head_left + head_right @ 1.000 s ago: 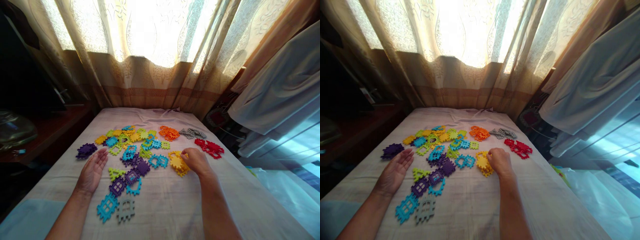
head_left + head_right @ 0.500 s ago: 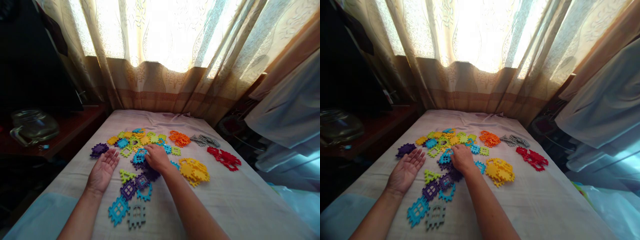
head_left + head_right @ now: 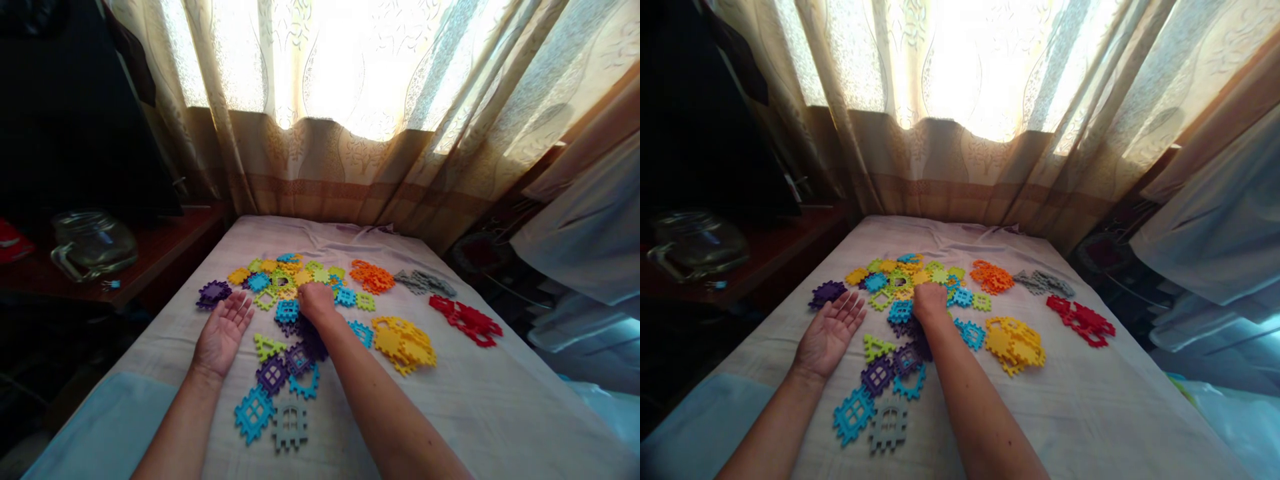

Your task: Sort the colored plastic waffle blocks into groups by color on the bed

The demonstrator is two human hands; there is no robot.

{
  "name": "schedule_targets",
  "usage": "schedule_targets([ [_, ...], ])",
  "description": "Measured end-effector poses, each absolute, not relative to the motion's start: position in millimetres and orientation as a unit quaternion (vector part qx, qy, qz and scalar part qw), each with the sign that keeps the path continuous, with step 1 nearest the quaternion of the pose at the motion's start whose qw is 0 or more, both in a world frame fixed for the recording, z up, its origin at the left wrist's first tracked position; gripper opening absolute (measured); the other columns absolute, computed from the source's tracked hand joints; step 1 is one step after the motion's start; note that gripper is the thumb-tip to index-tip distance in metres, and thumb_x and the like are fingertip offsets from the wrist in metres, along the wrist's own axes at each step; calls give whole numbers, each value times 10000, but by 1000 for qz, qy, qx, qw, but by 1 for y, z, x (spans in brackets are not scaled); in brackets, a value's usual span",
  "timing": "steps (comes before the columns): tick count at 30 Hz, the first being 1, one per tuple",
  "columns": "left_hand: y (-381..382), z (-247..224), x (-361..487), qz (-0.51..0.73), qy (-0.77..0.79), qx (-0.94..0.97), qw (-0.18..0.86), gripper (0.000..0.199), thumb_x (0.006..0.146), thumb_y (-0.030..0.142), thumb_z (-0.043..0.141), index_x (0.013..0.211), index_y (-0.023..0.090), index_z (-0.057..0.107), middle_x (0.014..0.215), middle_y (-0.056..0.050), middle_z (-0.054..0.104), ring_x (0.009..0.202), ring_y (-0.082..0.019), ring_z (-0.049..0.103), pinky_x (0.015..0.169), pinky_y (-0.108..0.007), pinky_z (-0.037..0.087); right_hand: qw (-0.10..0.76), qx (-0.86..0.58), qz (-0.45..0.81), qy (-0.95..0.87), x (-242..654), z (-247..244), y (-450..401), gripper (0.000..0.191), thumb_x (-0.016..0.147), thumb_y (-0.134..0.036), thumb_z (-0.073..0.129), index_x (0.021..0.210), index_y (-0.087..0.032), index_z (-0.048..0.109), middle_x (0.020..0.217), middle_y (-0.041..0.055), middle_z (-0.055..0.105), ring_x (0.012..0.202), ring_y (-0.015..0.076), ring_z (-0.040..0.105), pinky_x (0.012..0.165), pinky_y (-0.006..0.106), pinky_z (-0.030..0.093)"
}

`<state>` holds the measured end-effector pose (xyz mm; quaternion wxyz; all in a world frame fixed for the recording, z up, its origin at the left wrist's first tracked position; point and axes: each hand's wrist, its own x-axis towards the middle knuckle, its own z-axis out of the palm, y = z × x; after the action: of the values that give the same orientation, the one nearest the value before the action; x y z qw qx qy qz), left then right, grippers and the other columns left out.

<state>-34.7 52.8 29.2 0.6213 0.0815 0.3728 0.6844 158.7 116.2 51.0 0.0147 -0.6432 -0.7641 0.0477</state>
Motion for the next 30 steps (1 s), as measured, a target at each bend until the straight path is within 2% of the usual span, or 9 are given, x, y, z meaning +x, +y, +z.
schedule_targets([
  [2, 53, 30, -35, 684, 374, 80, 621, 329, 968, 246, 379, 959, 156, 695, 1105, -80, 712, 1080, -196, 647, 976, -383, 491, 10, -642, 46, -766, 155, 50, 123, 303, 884, -219, 482, 1065, -211, 725, 1106, 133, 702, 1048, 258, 638, 828, 335, 465],
  [8, 53, 30, -34, 683, 375, 81, 622, 312, 961, 238, 391, 956, 158, 692, 1096, -80, 714, 1093, -199, 643, 983, -389, 490, -12, -634, 50, -771, 147, 53, 131, 326, 817, -332, 592, 1069, -179, 730, 1115, 157, 695, 1033, 280, 644, 827, 347, 485],
  [18, 54, 32, -34, 683, 379, 82, 619, 327, 967, 241, 379, 950, 153, 693, 1103, -87, 708, 1076, -197, 649, 974, -389, 498, 14, -646, 27, -762, 153, 59, 116, 349, 811, -301, 571, 1090, -127, 689, 1105, 169, 689, 1037, 274, 631, 865, 362, 453],
  [26, 55, 31, -33, 680, 395, 94, 611, 347, 965, 264, 367, 927, 170, 699, 1143, -80, 693, 1102, -188, 634, 1017, -403, 476, 60, -714, 16, -698, 229, 76, 62, 292, 864, -341, 533, 1079, -184, 655, 1096, 104, 695, 1042, 240, 617, 851, 334, 420],
  [30, 55, 33, -32, 677, 402, 103, 608, 340, 960, 269, 377, 903, 176, 699, 1147, -74, 692, 1121, -186, 625, 1054, -409, 451, 55, -761, 15, -646, 284, 79, 33, 286, 865, -309, 524, 1089, -193, 660, 1130, 91, 688, 1070, 224, 604, 866, 315, 401],
])
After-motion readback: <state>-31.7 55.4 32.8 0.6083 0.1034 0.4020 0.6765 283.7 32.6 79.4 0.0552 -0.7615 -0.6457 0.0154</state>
